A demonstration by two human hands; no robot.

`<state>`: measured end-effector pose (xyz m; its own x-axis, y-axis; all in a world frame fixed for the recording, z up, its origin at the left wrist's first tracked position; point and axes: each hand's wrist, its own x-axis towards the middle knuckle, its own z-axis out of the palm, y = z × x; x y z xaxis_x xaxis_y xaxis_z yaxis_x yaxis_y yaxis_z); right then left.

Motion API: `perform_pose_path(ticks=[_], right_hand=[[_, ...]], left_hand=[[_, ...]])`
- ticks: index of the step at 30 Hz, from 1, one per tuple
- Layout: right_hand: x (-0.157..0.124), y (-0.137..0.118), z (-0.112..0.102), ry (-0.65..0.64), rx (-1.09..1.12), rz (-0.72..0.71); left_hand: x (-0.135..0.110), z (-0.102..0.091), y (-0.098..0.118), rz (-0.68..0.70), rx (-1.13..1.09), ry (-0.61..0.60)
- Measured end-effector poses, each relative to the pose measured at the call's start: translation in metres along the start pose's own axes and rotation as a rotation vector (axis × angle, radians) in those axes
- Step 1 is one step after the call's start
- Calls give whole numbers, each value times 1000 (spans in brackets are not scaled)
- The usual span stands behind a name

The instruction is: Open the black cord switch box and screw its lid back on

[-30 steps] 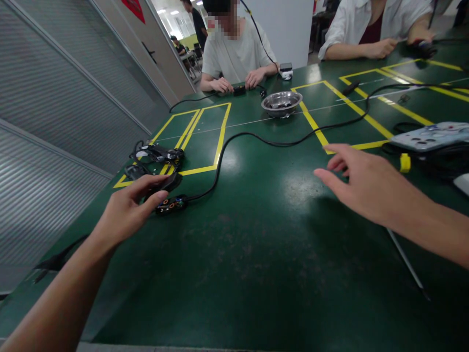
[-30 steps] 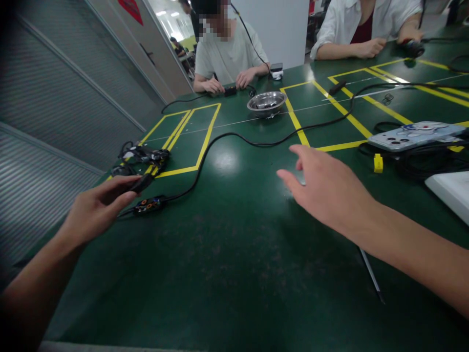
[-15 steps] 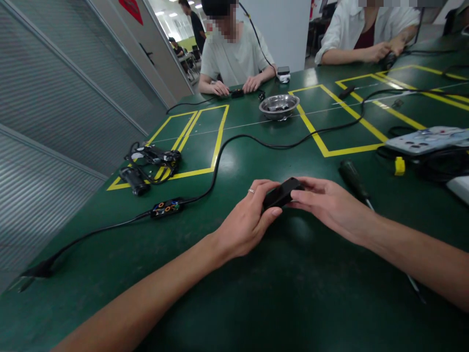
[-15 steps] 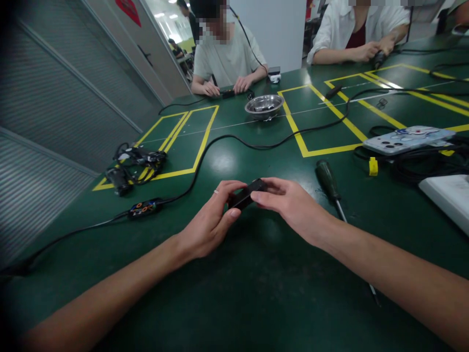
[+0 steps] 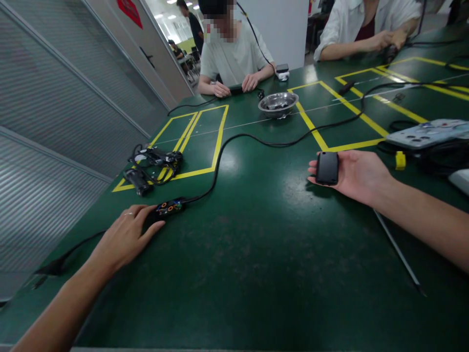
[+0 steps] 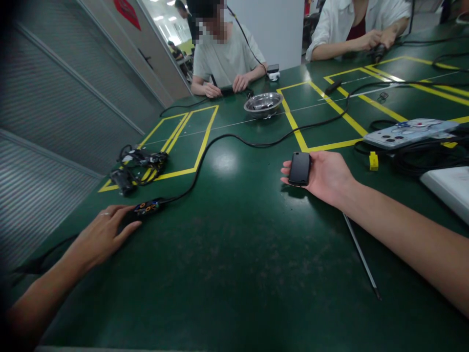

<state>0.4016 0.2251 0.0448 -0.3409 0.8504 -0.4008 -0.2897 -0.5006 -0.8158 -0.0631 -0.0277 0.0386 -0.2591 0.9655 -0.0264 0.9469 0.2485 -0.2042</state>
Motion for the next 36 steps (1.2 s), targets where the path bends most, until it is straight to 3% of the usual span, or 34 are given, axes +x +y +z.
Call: perform_pose_path(ticks=[4,12,18,23,27,31,36], right_hand=[[7,3,-1,5,-67,-86],[20,7,-15,3,-354,-417],[16,15,-13,-10,-853,-689],[12,30,-9,-131,-1354,-866],[9,30,-6,-163,-1574,-947],[-15,28,17,-146,-1703,-1097],[-49,64,83,-450,-1731,-1198]], left_hand=[[-12,7,-8,-44,-165,42],[8,-5,6,-33,-208,-36],[8,-17,9,-95,-136,-90],[12,-19,3,-111,-90,-44],[14,-10,-5,-125,-126,69],[27,-20,-11,-184,-41,296],[69,-47,-3,-202,67,265]])
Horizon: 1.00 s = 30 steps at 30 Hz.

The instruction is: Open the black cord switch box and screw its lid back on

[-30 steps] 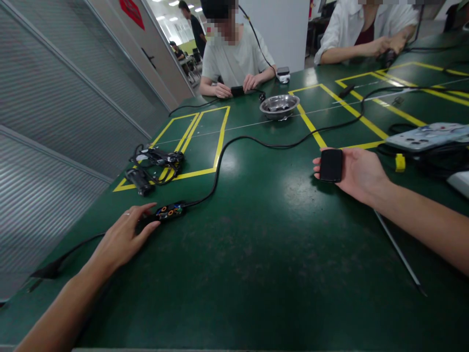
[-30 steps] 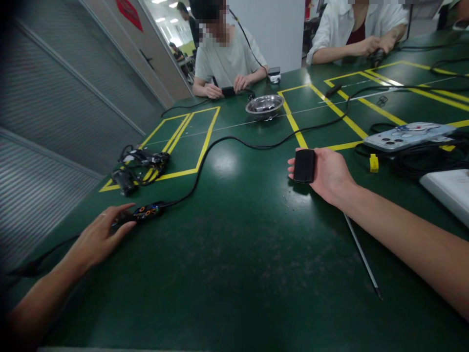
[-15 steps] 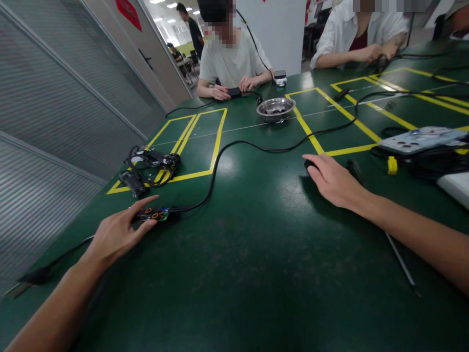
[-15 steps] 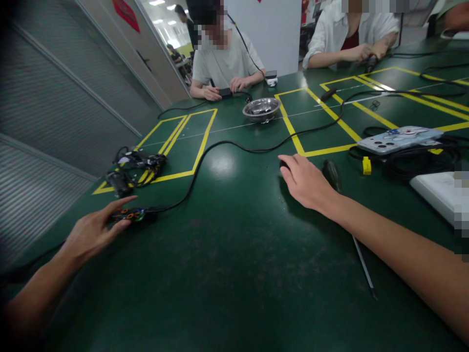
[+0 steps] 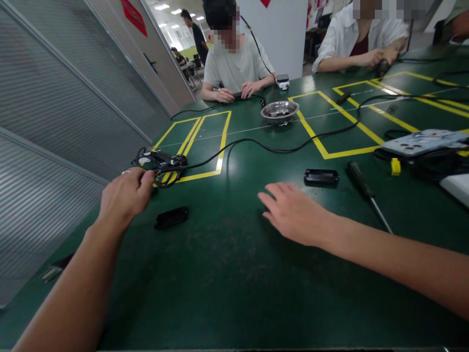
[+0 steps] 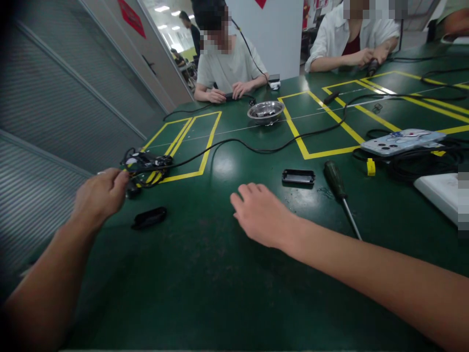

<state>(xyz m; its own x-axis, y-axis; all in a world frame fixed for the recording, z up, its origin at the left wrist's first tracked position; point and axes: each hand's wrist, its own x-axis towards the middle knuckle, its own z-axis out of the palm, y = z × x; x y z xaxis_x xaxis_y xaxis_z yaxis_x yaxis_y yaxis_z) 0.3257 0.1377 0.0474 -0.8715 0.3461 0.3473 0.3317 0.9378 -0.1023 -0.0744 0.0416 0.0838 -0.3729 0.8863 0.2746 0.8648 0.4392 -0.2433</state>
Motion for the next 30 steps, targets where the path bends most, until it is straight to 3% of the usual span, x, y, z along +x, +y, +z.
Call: perform_pose_path(ticks=[3,8,11,13,17,21,24,27,30], right_hand=[[40,-43,24,-34,55,-161],[120,-97,69,-24,72,-203],[147,-114,85,-69,93,-275],[151,-112,86,-92,112,-299],[128,-69,69,-127,155,-291],[73,-3,39,-156,207,-173],[27,33,10,-161,255,-87],[-12,47,-17,-128,283,-8],[-39,44,-30,-75,318,69]], left_hand=[[14,1,19,65,-21,-43],[4,8,41,84,-51,-58],[-6,6,44,81,-65,-54],[-9,4,45,80,-77,-55],[-10,2,48,89,-117,-84],[-10,0,52,92,-169,-118],[-10,-6,61,94,-203,-96],[-10,-17,78,128,-239,-48],[-9,-29,105,164,-265,-3]])
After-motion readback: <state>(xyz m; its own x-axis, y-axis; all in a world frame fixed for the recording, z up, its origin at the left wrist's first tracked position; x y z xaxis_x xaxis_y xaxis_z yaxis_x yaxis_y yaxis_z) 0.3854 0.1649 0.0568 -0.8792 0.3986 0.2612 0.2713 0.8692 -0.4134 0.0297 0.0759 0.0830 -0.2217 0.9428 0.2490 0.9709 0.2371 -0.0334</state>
